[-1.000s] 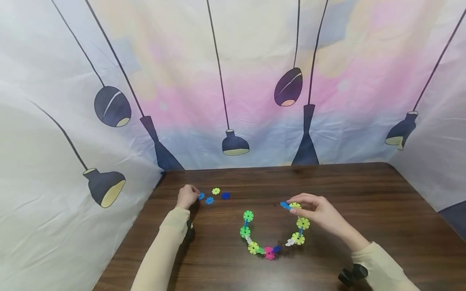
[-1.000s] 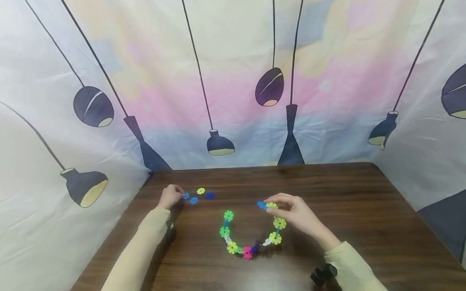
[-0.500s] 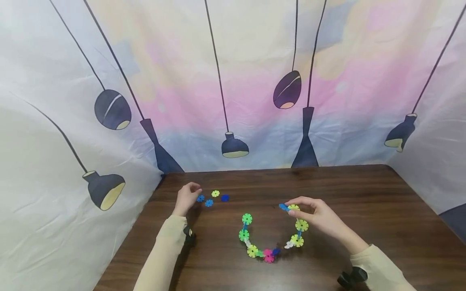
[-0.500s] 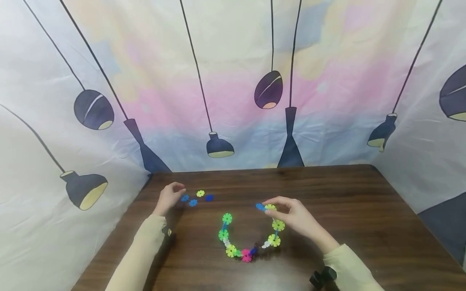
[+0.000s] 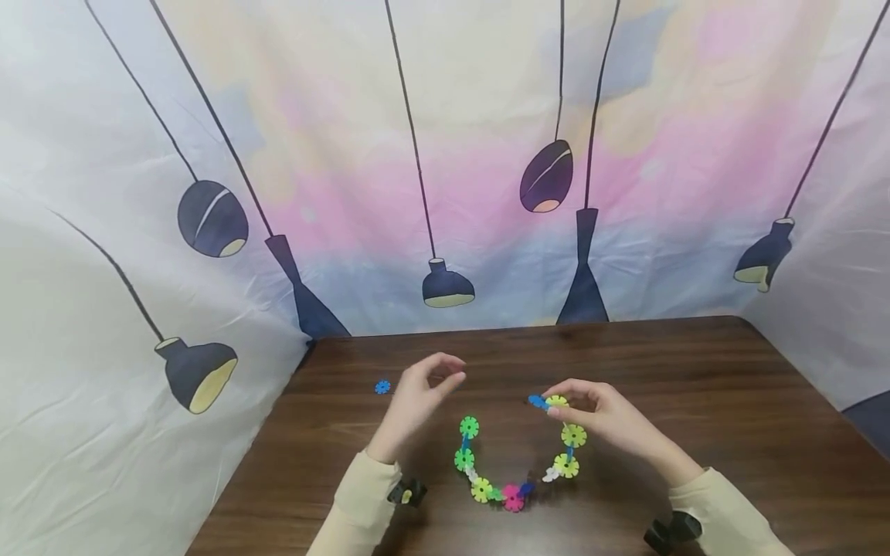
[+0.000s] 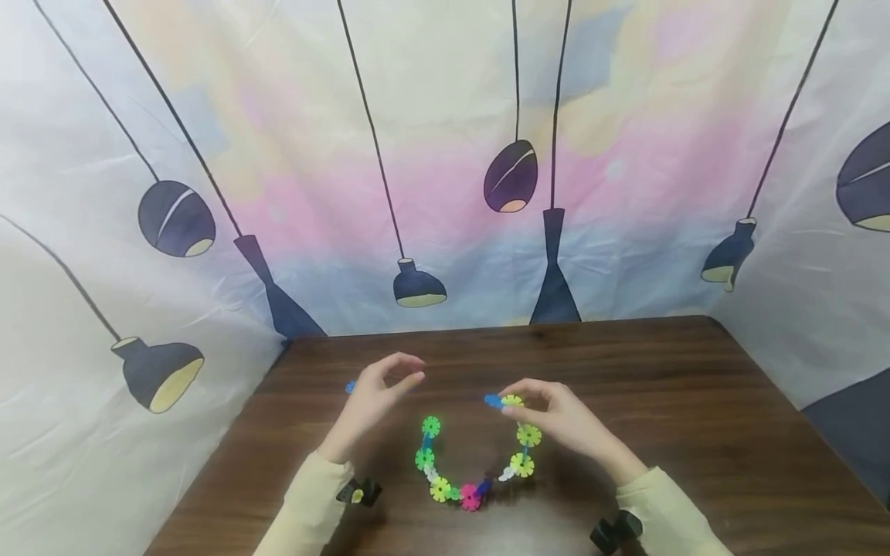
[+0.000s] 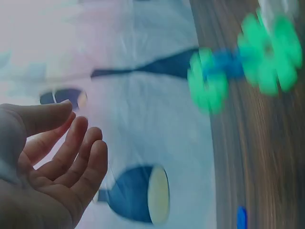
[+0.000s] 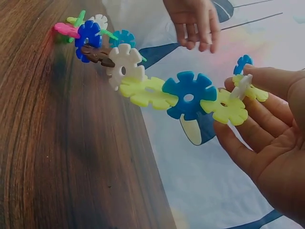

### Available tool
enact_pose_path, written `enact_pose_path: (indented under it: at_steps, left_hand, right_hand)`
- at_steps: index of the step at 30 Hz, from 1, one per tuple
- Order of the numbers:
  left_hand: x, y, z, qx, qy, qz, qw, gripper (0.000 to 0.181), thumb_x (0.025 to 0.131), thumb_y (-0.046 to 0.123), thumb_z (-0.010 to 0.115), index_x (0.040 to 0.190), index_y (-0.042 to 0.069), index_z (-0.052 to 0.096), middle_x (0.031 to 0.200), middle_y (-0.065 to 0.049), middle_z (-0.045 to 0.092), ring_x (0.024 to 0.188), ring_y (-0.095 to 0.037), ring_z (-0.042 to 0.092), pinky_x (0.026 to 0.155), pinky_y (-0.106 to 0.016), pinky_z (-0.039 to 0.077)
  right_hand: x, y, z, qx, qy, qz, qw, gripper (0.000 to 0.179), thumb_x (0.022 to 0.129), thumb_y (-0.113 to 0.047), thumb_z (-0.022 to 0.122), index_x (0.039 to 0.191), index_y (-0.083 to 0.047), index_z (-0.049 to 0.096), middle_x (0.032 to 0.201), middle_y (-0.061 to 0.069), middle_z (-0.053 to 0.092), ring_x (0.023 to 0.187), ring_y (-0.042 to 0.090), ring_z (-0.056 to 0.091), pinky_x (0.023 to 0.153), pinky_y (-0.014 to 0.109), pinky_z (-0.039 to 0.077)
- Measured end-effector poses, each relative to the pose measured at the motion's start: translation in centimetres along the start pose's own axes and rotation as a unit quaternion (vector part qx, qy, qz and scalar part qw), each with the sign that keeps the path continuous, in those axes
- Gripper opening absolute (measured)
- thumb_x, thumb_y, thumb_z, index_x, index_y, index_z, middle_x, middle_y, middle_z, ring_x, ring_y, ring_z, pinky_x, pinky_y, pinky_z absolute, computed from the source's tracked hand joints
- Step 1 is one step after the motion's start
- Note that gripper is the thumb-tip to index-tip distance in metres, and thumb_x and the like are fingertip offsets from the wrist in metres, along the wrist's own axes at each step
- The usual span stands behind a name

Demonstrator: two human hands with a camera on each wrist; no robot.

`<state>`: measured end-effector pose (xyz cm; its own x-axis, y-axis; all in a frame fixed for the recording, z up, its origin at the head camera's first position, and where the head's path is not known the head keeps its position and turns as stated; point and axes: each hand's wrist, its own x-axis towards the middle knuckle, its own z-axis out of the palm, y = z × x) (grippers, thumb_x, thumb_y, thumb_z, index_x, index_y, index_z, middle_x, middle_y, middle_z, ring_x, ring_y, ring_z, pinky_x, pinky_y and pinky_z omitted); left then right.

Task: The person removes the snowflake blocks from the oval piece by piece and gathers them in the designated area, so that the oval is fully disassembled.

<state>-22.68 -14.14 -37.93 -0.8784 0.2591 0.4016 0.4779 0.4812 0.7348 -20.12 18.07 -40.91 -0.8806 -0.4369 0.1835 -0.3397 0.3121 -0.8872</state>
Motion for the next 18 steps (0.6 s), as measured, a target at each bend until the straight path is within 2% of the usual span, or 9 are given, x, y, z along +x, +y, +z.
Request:
enact_pose_path:
  at_steps: [4, 9, 12, 18]
  left_hand:
    - [-0.7, 1.3, 1.6, -0.004, -0.040, 0.027, 0.9988, 0.018, 0.096, 0.025, 0.071, 0.113, 0.019, 0.071, 0.103, 0.008, 0.069, 0.094, -0.011, 0.065, 0.085, -0.035, 0.055]
    - [-1.0, 2.5, 3.4, -0.015, -0.086, 0.072, 0.9936, 0.016, 0.097, 0.025, 0.070, 0.112, 0.021, 0.073, 0.107, 0.006, 0.070, 0.095, -0.008, 0.064, 0.084, -0.032, 0.055]
    - [-1.1, 3.1, 4.2, -0.016, -0.098, 0.104, 0.9897, 0.018, 0.096, 0.021, 0.071, 0.114, 0.018, 0.073, 0.108, 0.005, 0.069, 0.095, -0.006, 0.064, 0.083, -0.030, 0.055]
    - [-1.6, 3.8, 5.5, -0.019, -0.114, 0.159, 0.9804, 0.017, 0.094, 0.010, 0.072, 0.110, 0.013, 0.073, 0.106, 0.004, 0.065, 0.099, -0.006, 0.065, 0.088, -0.025, 0.054]
  right_hand:
    - [-0.1, -0.2, 0.3, 0.005, 0.004, -0.001, 1.0000, 0.025, 0.096, -0.031, 0.071, 0.115, -0.015, 0.065, 0.103, 0.015, 0.071, 0.083, 0.023, 0.066, 0.063, 0.032, 0.049]
    - [-0.1, -0.6, 0.2, 0.006, 0.010, 0.009, 0.9999, 0.026, 0.095, -0.031, 0.071, 0.112, -0.013, 0.063, 0.099, 0.011, 0.072, 0.077, 0.019, 0.061, 0.058, 0.030, 0.042]
    - [0.0, -0.4, 0.1, 0.015, 0.004, 0.003, 0.9999, 0.024, 0.096, -0.029, 0.070, 0.112, -0.012, 0.063, 0.099, 0.010, 0.073, 0.078, 0.020, 0.062, 0.062, 0.032, 0.046]
    - [0.2, 0.2, 0.2, 0.028, -0.018, -0.025, 0.9991, 0.021, 0.099, -0.025, 0.067, 0.116, -0.012, 0.069, 0.103, 0.012, 0.074, 0.087, 0.032, 0.068, 0.071, 0.034, 0.055]
